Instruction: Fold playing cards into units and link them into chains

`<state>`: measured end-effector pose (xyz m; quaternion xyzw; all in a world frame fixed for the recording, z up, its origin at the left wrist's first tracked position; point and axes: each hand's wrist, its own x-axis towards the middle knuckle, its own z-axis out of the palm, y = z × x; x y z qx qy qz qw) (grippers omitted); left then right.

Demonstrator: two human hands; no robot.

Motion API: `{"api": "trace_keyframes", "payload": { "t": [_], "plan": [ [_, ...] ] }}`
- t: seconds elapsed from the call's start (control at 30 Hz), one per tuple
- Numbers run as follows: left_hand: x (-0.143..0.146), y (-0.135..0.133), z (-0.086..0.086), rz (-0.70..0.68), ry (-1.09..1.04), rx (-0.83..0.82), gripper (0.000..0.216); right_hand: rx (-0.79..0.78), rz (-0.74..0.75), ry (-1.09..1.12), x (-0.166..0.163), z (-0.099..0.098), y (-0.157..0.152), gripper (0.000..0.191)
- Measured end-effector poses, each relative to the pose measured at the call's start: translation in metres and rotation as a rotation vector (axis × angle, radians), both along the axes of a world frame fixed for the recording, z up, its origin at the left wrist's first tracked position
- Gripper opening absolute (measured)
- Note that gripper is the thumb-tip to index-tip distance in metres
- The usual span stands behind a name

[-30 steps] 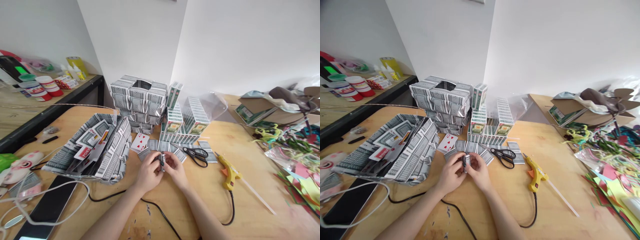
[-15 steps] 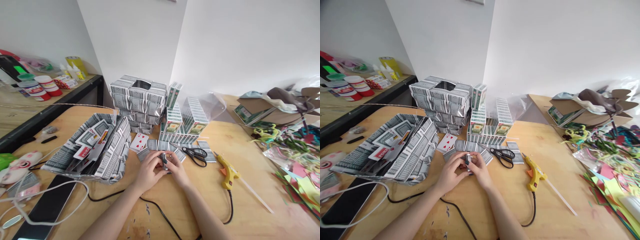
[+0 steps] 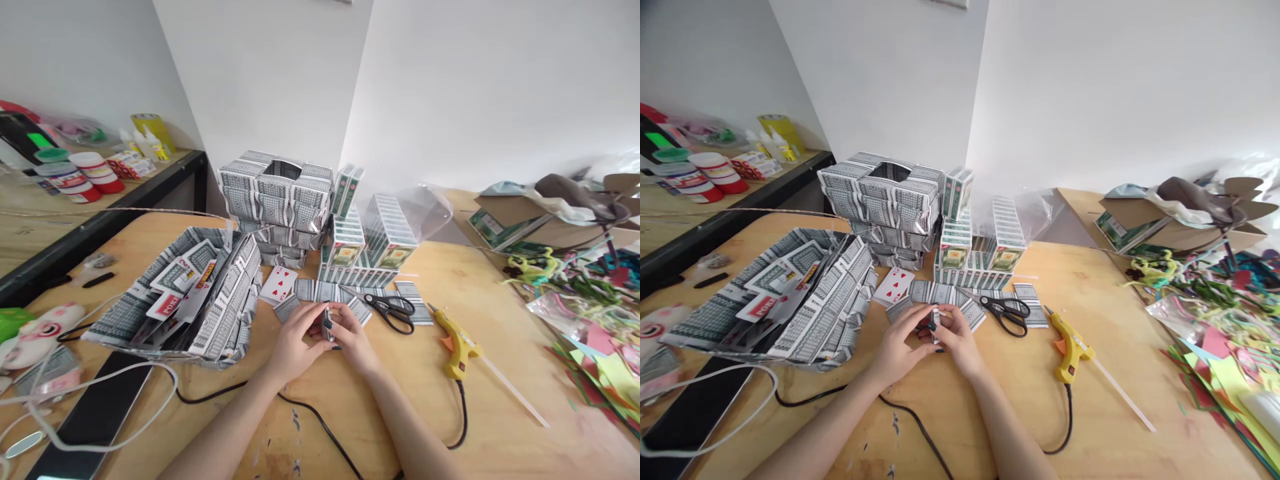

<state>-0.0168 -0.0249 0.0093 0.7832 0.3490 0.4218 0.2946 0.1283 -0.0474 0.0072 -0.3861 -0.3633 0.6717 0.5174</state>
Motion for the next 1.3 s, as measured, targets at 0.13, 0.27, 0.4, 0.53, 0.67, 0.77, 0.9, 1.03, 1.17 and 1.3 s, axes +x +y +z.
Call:
{"api": "trace_keyframes", "payload": {
  "t": [0.13, 0.27, 0.4, 0.53, 0.67, 0.77, 0.9, 1.03, 1.17, 1.3],
  "plan": [
    [0.000, 0.000, -0.001, 0.003, 0.000, 0.017, 0.057, -0.012, -0.006, 0.007, 0.000, 0.000, 0.000, 0.041],
    [0.000, -0.001, -0.001, -0.005, -0.009, 0.031, 0.058, -0.040, -0.014, 0.037, 0.001, 0.001, -0.001, 0.044],
    [-0.001, -0.001, 0.001, -0.053, -0.026, 0.064, 0.060, -0.039, -0.033, 0.093, 0.001, 0.002, -0.002, 0.047],
    [-0.001, -0.002, 0.002, -0.084, -0.021, 0.064, 0.059, -0.029, -0.040, 0.048, -0.001, 0.006, -0.003, 0.039],
    [-0.001, -0.003, 0.001, -0.090, -0.007, 0.071, 0.059, -0.048, -0.020, 0.015, -0.001, 0.007, -0.004, 0.031],
    [0.002, -0.003, 0.002, -0.084, -0.015, 0.092, 0.059, -0.056, -0.027, 0.039, 0.000, 0.006, -0.004, 0.031],
    [0.006, -0.004, 0.005, -0.031, 0.021, 0.085, 0.057, -0.011, -0.090, 0.040, 0.001, 0.006, -0.002, 0.033],
    [0.006, -0.007, 0.005, -0.010, 0.006, 0.051, 0.057, 0.095, -0.174, -0.075, 0.002, 0.001, -0.001, 0.037],
    [0.000, -0.006, 0.004, 0.015, -0.073, -0.095, 0.050, 0.220, -0.338, -0.363, 0.000, -0.008, -0.003, 0.049],
    [-0.003, -0.002, 0.002, 0.036, -0.172, -0.325, 0.039, 0.391, -0.385, -0.603, -0.005, -0.009, -0.008, 0.052]
  ]
}}
